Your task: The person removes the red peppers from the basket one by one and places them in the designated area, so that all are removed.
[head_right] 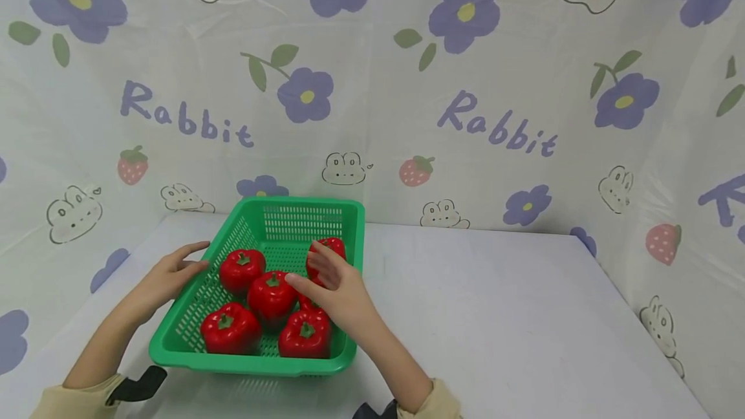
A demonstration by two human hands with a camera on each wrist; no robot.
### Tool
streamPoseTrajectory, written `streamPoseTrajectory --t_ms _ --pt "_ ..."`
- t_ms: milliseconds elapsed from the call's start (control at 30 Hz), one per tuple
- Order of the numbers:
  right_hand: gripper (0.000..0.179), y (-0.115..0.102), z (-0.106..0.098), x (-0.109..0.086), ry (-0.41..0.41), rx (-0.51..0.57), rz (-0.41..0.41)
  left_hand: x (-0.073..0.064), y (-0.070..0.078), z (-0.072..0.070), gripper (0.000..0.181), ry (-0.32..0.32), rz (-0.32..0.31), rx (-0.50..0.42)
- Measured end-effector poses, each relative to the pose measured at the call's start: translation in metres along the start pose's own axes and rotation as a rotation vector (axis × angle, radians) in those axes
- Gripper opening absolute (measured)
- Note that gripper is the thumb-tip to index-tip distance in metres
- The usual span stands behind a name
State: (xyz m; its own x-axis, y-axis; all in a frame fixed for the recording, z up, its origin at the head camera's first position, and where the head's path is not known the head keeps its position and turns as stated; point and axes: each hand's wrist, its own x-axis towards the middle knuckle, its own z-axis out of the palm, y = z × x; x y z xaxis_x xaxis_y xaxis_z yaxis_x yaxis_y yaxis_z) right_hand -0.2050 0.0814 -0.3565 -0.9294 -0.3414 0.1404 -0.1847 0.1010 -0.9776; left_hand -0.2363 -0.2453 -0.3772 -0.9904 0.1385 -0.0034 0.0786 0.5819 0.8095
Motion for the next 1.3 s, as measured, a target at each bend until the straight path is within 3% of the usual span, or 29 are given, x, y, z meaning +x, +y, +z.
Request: streamPoseTrajectory --t_ms 367,1300 --pt "0.066 0.002 0.013 -0.001 -0.038 0.029 0.018 0.001 0.003 0.001 0.058 -0.002 0.002 0.026" --pt "0.067 0.001 0.046 -0.004 -0.153 0.025 0.108 -0.001 -0.001 -0.001 0.058 -0.012 0.005 -0.011"
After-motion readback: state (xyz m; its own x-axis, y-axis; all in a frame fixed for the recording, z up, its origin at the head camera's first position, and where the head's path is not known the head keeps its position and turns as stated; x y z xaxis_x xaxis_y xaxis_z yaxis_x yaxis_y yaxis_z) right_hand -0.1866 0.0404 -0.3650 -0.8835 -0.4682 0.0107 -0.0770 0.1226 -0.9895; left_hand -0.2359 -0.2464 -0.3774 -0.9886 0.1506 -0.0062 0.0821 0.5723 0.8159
